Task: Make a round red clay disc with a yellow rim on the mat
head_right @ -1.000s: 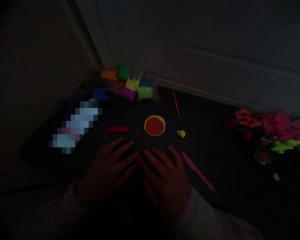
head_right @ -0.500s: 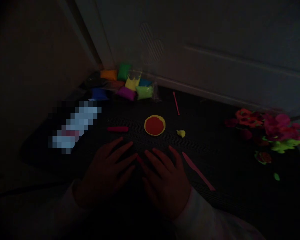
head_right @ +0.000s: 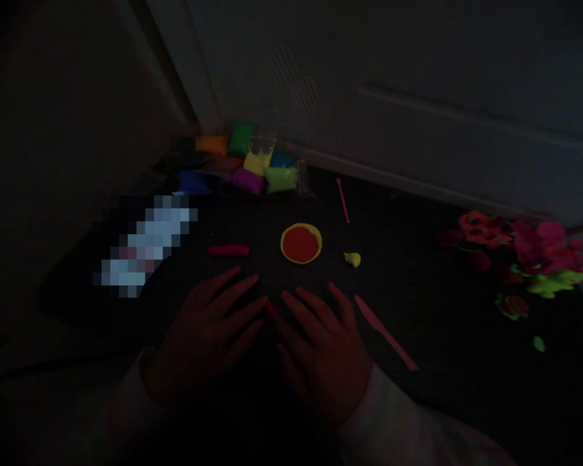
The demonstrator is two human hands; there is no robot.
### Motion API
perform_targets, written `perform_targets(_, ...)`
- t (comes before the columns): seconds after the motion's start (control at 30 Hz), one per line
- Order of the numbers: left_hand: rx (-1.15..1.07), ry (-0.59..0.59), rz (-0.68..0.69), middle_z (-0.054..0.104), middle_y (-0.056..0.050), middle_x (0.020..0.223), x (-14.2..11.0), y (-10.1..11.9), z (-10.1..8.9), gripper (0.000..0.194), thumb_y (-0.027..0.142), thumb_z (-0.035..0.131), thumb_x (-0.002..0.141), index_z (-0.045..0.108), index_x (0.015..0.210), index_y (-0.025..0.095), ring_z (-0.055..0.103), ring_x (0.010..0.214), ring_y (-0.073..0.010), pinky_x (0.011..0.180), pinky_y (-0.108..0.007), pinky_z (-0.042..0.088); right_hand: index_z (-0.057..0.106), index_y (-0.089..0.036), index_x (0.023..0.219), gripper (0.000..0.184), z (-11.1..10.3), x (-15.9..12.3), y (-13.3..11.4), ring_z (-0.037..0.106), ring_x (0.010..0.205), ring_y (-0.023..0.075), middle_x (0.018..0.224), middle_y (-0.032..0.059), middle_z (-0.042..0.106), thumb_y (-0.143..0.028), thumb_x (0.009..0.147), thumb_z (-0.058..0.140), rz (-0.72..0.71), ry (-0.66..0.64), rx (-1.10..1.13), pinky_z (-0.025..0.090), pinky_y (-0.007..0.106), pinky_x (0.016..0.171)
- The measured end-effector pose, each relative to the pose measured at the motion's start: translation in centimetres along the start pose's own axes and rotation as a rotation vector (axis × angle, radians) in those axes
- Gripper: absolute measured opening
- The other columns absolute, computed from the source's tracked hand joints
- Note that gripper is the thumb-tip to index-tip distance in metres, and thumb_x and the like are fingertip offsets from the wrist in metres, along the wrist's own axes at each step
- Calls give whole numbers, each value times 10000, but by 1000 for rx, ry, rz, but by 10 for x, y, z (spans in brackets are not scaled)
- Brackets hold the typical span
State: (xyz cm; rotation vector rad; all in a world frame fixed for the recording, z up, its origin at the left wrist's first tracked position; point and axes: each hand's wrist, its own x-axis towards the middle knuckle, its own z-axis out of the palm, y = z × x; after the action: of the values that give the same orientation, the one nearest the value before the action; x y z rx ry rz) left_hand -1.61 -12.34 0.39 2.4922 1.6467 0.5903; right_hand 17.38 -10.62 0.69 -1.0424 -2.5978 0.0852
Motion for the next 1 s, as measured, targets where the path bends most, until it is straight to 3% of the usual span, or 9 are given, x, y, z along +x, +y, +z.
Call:
perform_targets(0.47, 16, -1, -44, 535, -61, 1174, 0, 0, 1, 258, 277, 456, 801, 603, 1006, 225, 401, 1133, -283, 850, -464, 398, 611, -229, 977, 243, 0, 0, -1, 473, 1067, 236, 1137, 58, 569, -290, 782, 479, 1, 25, 16, 261, 529, 942)
perform_targets(0.7, -43, -28, 62, 500, -49, 1214, -1, -1, -1, 251, 285, 470, 794, 593, 1004, 225, 366, 1155, -280, 871, -457, 380, 604, -225, 993, 257, 1, -1, 0, 463, 1078, 240, 1145, 61, 562, -296, 779, 480, -3, 4, 24, 249, 535, 947)
perform_targets(1.0, -71, -57, 64, 488, -47, 1228, -1, 0, -2, 250, 310, 459, 801, 593, 992, 220, 356, 1162, -280, 884, -463, 368, 611, -221, 972, 244, 0, 0, -1, 469, 1073, 238, 1136, 65, 567, -296, 784, 475, 5, 20, 23, 252, 531, 949)
